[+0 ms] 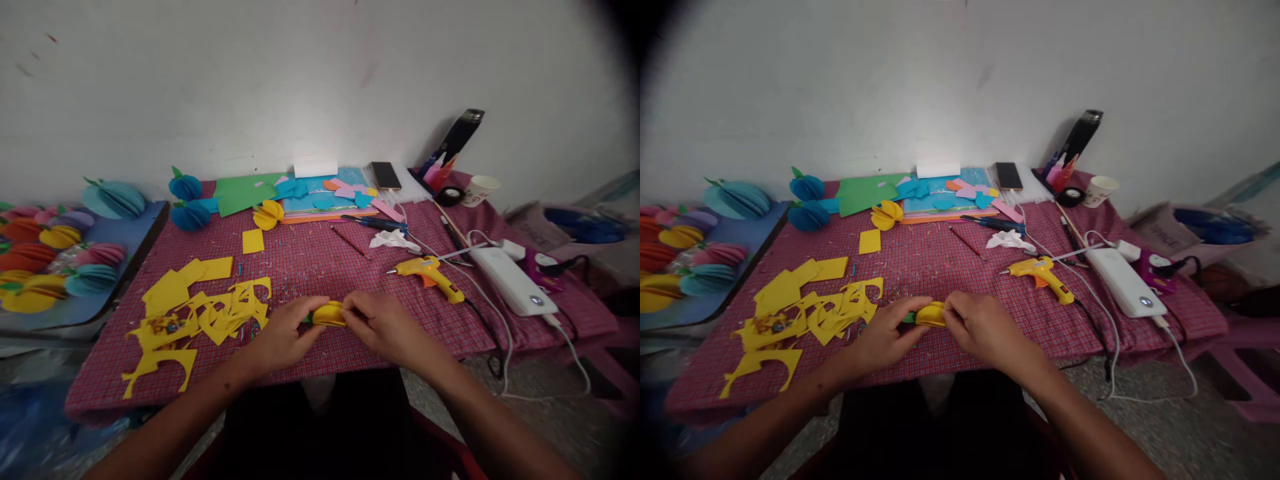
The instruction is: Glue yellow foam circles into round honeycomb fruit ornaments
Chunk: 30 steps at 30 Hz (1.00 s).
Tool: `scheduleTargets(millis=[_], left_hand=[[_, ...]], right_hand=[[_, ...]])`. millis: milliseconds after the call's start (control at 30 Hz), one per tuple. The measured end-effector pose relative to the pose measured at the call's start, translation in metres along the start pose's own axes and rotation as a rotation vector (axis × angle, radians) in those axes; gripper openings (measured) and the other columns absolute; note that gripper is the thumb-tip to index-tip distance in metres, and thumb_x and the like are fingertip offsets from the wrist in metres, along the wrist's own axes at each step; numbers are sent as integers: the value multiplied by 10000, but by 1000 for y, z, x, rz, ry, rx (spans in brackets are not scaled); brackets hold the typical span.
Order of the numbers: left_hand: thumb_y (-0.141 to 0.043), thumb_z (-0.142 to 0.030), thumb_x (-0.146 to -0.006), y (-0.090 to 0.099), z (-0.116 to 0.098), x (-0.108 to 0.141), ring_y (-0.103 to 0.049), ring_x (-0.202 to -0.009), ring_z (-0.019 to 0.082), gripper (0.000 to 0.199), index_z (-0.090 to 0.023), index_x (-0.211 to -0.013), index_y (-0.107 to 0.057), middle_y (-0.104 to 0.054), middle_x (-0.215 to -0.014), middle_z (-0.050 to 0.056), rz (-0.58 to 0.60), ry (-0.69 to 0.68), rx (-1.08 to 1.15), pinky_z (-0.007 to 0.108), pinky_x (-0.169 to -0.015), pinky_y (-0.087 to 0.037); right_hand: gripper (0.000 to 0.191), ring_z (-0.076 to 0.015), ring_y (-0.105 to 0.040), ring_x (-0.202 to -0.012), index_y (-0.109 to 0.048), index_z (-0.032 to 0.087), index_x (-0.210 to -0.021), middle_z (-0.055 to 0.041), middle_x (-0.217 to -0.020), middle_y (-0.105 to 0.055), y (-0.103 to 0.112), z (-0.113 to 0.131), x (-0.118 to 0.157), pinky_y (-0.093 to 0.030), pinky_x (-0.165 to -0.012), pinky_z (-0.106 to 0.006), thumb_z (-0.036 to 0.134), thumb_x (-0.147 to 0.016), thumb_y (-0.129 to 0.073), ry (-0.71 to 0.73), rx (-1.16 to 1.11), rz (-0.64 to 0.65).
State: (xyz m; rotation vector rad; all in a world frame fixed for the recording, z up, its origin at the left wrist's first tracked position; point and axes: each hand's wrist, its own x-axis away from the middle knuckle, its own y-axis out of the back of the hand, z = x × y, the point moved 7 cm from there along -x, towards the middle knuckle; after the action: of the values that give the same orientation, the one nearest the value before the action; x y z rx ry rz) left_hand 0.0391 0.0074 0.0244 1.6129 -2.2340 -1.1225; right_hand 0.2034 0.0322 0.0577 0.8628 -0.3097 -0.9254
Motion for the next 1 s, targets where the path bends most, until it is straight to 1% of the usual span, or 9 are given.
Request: scheduleTargets(millis=[100,200,333,433,567,667,767,1000], left_hand=[[-644,-156,-848,0,-2,-1,-645,-1179,251,628,-264,-1441,-466,-644,-1352,93,-3,-3,-13,433,-1021,-532],[-659,-170,-843,-1,-3,-3,-627,-1195,268,670,-277,-1466,-437,-626,-1362,99,18,-9,-18,463,-1023,-521],[-659,-192,-861,-2,-6,-5,-645,-1157,263,580,-269,-1411,-492,-665,-1307,86,57,-11,-29,456,-1008,-522],[-686,-209,-844,0,-8,-5,-664,-1111,253,534,-265,-1355,-541,-691,-1264,70,48,1,-21,441,-986,-531],[-737,-227,-813,3,-8,-7,-678,-1056,238,477,-250,-1269,-600,-718,-1199,54,35,61,23,420,-960,-538],[-738,-237,-831,3,-6,-9,-679,-1031,226,373,-249,-1191,-641,-729,-1158,39,35,111,51,406,-950,-534],[-738,-248,-840,3,-7,-10,-680,-995,216,313,-252,-1145,-664,-739,-1101,24,34,129,71,389,-924,-533],[-731,-216,-825,0,-3,-7,-677,-928,181,273,-251,-1094,-699,-740,-1036,-6,50,241,152,310,-849,-522]], right_hand=[[144,-148,-616,-643,-640,204,-877,-17,-769,-695,0,2,-1,-381,-592,-264,184,-960,-524,-1,10,-7],[142,-144,-614,-642,-632,199,-895,-19,-782,-697,-2,2,-1,-375,-584,-261,189,-965,-510,6,2,-10],[150,-147,-625,-652,-632,197,-895,-23,-788,-702,-5,1,0,-388,-594,-262,205,-974,-504,3,-5,-5],[158,-151,-628,-654,-631,196,-884,-30,-789,-705,-6,2,1,-393,-594,-265,212,-974,-502,2,10,1],[173,-173,-653,-677,-637,181,-914,-52,-813,-717,-9,3,2,-404,-612,-283,221,-985,-484,23,95,-2],[196,-196,-675,-699,-636,169,-949,-67,-832,-724,-11,4,4,-398,-618,-299,238,-1006,-462,57,190,-20],[208,-207,-682,-697,-638,162,-963,-73,-828,-723,-13,4,7,-377,-603,-304,245,-1013,-454,80,247,-37],[164,-176,-663,-634,-632,167,-909,-47,-771,-717,-15,4,8,-346,-574,-280,215,-980,-492,64,212,-70]])
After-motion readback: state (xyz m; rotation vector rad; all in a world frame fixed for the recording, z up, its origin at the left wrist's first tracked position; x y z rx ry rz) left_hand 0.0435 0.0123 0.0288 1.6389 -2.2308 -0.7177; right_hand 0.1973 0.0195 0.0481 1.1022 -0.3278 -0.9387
